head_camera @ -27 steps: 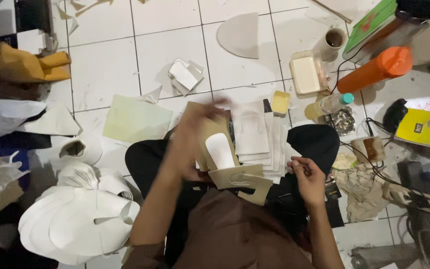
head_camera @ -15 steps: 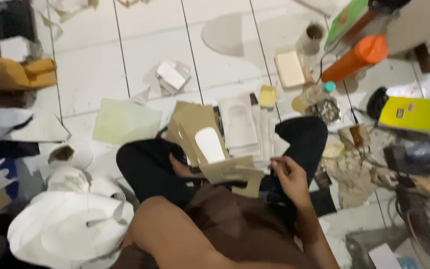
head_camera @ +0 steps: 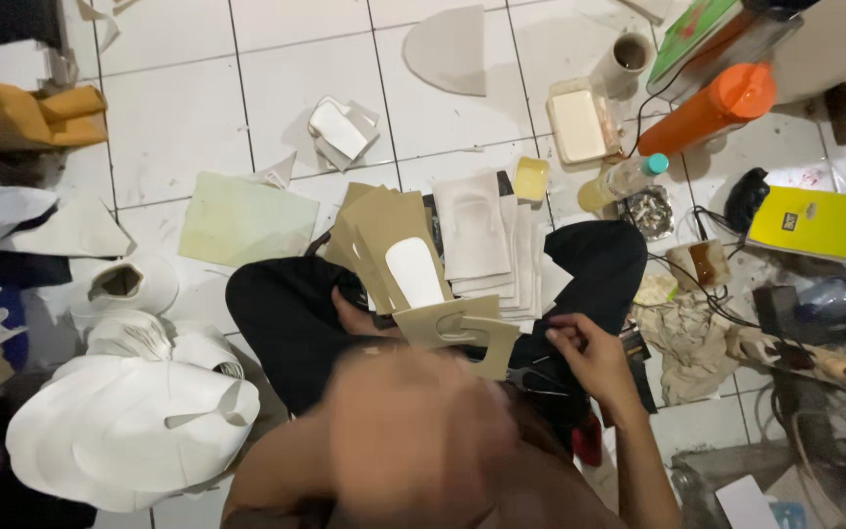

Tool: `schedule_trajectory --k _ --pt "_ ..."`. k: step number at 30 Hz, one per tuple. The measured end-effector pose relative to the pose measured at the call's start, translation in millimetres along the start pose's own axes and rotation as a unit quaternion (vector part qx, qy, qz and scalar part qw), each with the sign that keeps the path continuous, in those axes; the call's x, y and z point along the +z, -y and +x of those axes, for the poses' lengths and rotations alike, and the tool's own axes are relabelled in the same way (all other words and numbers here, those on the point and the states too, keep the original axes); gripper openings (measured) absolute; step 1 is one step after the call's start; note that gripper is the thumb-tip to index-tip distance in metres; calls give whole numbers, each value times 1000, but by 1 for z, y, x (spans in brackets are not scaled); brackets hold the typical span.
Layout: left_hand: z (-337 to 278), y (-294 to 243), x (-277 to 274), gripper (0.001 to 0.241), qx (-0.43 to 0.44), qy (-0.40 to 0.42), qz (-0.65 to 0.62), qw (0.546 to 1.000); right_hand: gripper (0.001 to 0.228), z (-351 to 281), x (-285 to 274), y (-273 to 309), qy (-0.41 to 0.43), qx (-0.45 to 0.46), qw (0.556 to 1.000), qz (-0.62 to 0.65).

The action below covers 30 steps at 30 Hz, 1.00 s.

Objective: The person sits on the floor and uses scissors to cut white paper shapes from brown cardboard sheets. They repeatedly trim the edges of the white paper, peel off the excess brown cardboard, and stack the finished pieces.

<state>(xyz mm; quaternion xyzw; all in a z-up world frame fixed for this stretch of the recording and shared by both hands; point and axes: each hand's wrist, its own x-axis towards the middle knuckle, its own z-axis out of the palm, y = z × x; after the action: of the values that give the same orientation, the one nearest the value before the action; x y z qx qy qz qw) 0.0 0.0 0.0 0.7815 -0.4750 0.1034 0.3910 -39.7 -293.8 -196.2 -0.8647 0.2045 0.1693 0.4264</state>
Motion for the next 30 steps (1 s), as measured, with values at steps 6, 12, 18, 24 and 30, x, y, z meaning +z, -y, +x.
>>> schedule_trajectory --k 6,12,18,24,30 --pt "-60 162 38 89 -398 -5 100 912 31 -24 -8 -10 156 -57 958 -232" --pt "-88 189 81 75 -456 119 133 872 60 -25 53 -107 93 -159 883 -433" --pt "-62 176 79 91 -466 148 121 864 55 -19 31 -120 153 -77 927 -334" --pt "-63 175 106 60 -408 169 229 867 22 -38 -30 -67 103 19 988 -113" --pt "-68 195 116 52 -425 154 203 868 46 -22 -28 -75 -7 52 999 -11"
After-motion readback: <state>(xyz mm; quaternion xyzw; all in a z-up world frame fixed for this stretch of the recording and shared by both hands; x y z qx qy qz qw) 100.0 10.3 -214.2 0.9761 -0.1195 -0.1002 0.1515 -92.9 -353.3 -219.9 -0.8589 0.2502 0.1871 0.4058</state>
